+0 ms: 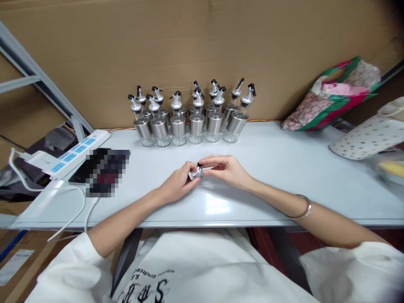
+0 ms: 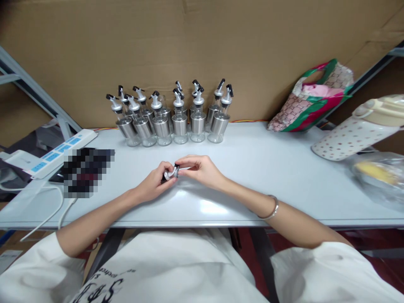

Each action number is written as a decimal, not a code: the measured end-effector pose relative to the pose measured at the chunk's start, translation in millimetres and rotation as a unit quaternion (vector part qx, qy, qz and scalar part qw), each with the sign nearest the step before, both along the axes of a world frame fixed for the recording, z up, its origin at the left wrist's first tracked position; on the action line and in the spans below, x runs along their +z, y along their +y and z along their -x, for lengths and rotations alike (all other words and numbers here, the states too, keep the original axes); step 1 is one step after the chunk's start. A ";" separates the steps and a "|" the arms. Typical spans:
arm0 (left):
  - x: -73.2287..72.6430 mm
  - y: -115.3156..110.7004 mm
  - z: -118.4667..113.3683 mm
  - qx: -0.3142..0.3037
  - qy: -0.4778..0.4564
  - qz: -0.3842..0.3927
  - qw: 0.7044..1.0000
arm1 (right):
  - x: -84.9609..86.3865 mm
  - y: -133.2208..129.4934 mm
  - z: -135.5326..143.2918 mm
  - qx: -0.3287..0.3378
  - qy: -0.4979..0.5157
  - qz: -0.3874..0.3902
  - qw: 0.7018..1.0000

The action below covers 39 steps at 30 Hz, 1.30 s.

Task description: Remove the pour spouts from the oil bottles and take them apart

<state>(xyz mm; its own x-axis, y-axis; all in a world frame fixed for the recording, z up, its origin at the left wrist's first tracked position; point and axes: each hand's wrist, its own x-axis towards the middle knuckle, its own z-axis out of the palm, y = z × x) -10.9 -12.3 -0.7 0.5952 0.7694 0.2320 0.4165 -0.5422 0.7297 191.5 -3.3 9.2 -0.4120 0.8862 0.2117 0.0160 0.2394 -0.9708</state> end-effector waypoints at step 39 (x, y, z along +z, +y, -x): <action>-0.8 -1.4 0.1 -0.026 -0.019 0.017 0.999 | 2.2 -3.0 -0.1 0.006 -0.068 -0.038 0.997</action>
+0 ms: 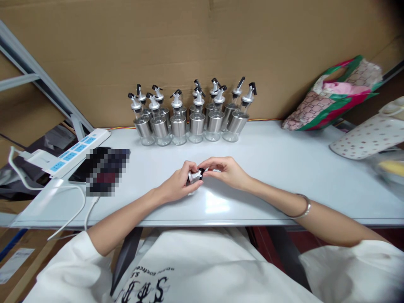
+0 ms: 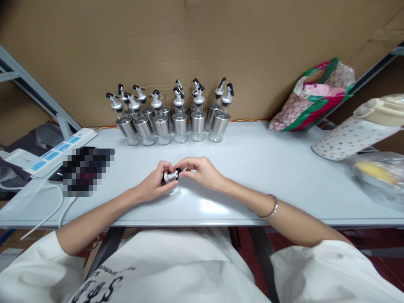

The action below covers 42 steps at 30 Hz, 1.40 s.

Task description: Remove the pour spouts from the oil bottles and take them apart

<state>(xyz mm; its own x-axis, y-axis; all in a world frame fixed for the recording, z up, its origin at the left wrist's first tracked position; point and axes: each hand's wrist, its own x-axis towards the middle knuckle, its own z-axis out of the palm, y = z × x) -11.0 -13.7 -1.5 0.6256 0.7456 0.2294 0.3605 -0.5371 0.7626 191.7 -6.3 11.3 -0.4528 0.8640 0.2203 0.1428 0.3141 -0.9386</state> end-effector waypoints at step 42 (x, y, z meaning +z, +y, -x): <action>-2.1 0.3 1.3 -0.020 0.006 0.006 1.000 | -5.4 4.0 -5.1 0.071 -0.048 -0.067 0.994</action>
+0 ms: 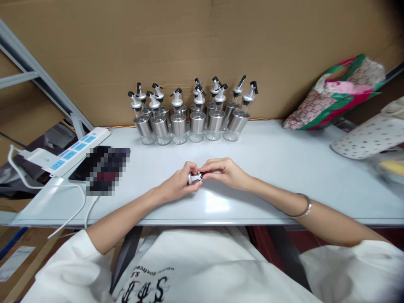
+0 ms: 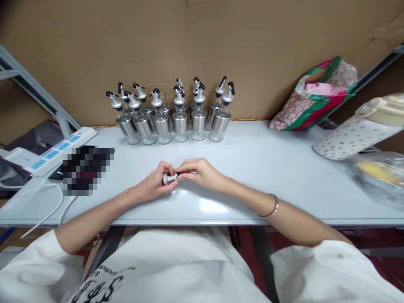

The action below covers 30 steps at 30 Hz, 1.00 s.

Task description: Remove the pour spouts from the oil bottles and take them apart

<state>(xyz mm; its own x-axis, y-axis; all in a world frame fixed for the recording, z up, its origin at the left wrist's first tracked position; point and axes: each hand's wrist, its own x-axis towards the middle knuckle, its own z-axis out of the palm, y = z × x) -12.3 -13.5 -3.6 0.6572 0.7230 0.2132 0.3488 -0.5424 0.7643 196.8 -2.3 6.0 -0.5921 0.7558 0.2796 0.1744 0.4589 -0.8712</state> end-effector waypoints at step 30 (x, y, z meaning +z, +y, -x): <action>12.6 6.6 -0.9 -0.048 0.028 -0.009 0.998 | 12.7 -3.2 -2.4 -0.022 0.027 -0.061 0.998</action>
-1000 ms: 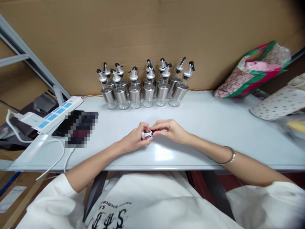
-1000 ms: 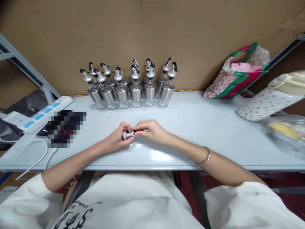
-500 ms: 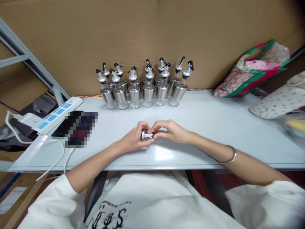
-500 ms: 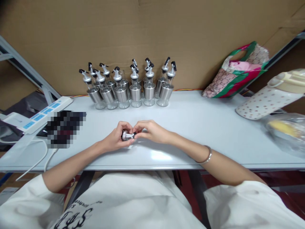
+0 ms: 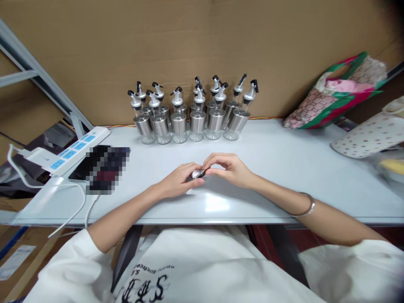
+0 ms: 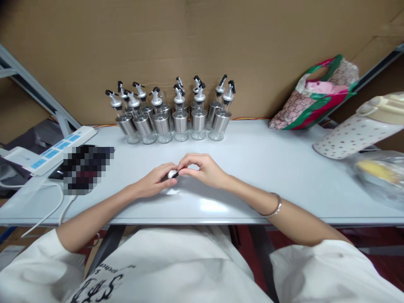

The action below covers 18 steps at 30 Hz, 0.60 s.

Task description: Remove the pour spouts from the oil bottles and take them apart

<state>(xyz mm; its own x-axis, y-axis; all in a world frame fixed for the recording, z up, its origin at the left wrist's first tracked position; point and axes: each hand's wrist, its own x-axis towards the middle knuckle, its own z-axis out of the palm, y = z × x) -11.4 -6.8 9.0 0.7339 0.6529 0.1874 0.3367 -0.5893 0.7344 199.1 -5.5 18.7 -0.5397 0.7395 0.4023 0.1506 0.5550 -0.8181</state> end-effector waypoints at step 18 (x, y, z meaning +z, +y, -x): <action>-14.7 -1.4 3.5 0.051 -0.015 -0.031 0.998 | 4.0 0.5 -1.4 0.003 -0.053 -0.039 0.998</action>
<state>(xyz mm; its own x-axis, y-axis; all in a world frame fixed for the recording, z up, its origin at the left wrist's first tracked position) -15.0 -8.2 -5.7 0.6571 0.7110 0.2505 0.3758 -0.5970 0.7088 200.5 -5.0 22.7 -0.5871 0.7041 0.3993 0.2299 0.6180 -0.7518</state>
